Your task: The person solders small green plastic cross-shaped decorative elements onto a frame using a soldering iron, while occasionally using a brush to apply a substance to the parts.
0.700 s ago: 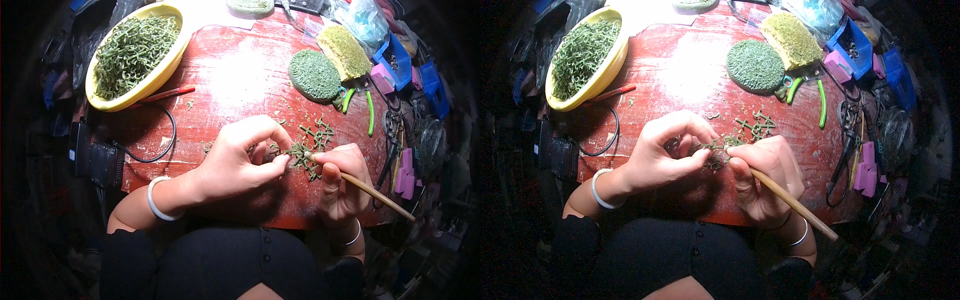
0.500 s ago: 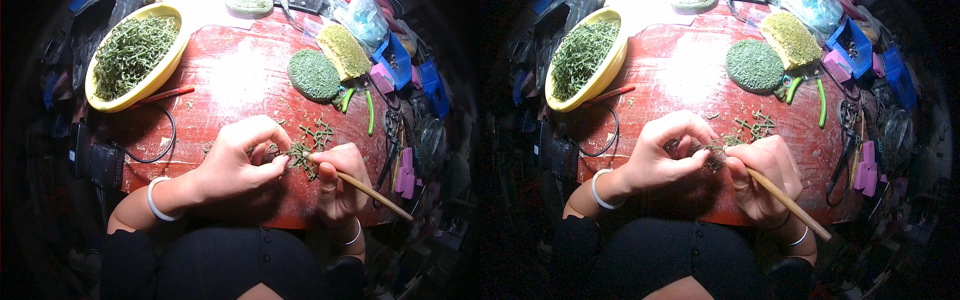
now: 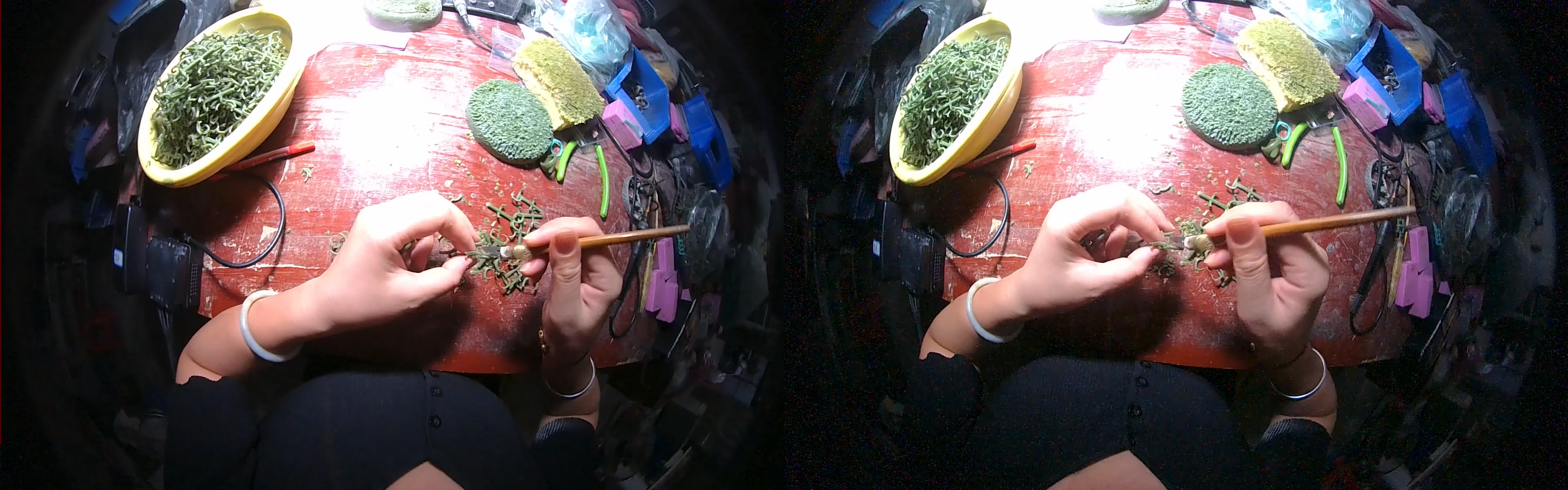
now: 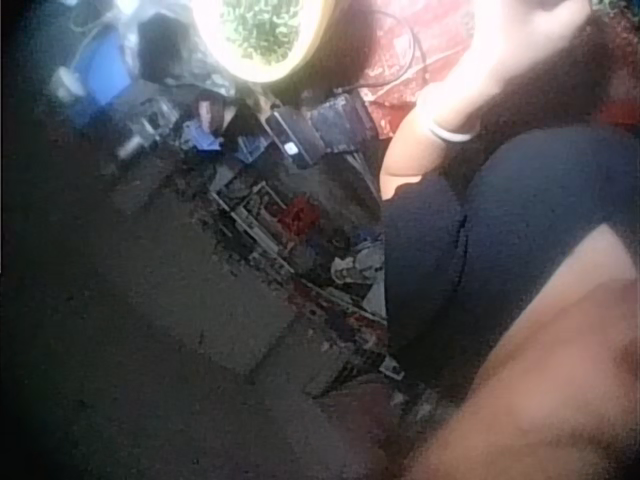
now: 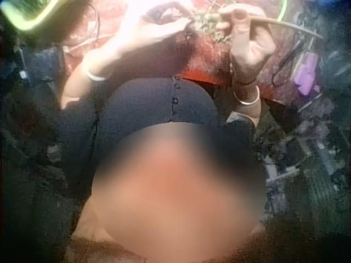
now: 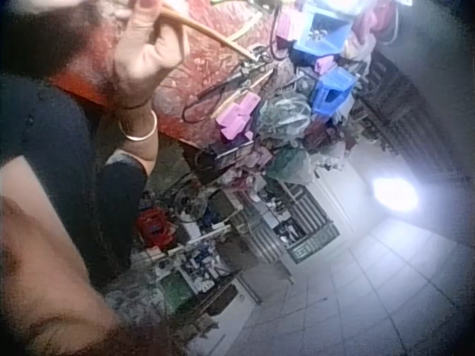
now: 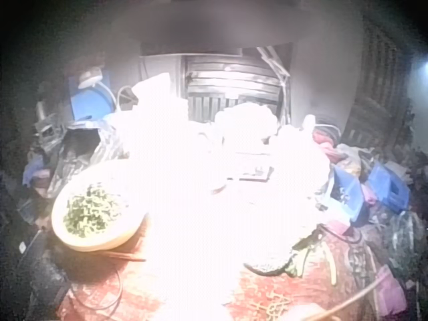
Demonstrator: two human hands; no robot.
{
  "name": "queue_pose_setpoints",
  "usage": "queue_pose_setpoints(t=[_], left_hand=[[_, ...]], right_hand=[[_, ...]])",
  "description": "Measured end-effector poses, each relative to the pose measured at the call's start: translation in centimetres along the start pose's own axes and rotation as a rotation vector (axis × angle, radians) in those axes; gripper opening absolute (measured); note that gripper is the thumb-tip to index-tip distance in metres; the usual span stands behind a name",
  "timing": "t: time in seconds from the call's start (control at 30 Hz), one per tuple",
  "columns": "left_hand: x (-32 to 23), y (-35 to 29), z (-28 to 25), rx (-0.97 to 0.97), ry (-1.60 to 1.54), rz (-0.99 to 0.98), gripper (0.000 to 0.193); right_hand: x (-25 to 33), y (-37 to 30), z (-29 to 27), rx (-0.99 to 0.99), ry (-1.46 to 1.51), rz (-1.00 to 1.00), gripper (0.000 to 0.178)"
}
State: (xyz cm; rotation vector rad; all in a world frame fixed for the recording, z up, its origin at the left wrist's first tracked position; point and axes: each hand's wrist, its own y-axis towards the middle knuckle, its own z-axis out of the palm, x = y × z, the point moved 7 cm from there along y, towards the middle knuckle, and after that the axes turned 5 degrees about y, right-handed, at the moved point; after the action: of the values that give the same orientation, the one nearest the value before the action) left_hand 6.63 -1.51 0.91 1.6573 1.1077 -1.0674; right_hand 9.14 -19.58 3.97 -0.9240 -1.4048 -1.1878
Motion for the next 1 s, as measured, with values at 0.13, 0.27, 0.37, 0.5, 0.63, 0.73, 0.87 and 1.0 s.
queue_pose_setpoints(t=[0.13,0.27,0.37,0.5,0.63,0.73,0.87,1.0], left_hand=[[0.3,0.0,0.0,0.008,-0.086,-0.084,0.011],[0.6,0.0,0.1,0.017,-0.104,-0.121,0.011],[0.7,-0.1,0.0,0.008,-0.117,-0.142,0.012],[0.6,0.0,0.0,0.023,-0.101,-0.14,0.012],[0.8,-0.1,0.0,0.034,-0.093,-0.157,0.013],[0.9,-0.1,0.0,0.04,-0.086,-0.186,0.015],[0.9,0.0,0.0,0.047,-0.081,-0.214,0.018],[0.7,0.1,-0.2,-0.04,-0.097,-0.177,0.014]], right_hand=[[0.4,0.0,-0.2,0.04,-0.071,-0.105,0.023],[0.8,-0.3,0.2,0.075,-0.134,-0.237,0.02],[1.0,-0.3,0.6,0.113,-0.17,-0.268,0.018],[1.2,-0.2,0.6,0.119,-0.211,-0.278,0.017],[1.0,-0.3,0.5,0.115,-0.192,-0.255,0.017],[1.1,-0.3,0.3,0.04,-0.102,-0.251,0.019],[1.2,-0.4,0.1,0.053,-0.094,-0.299,0.02],[2.2,-0.9,0.7,0.105,-0.218,-0.434,0.018]])
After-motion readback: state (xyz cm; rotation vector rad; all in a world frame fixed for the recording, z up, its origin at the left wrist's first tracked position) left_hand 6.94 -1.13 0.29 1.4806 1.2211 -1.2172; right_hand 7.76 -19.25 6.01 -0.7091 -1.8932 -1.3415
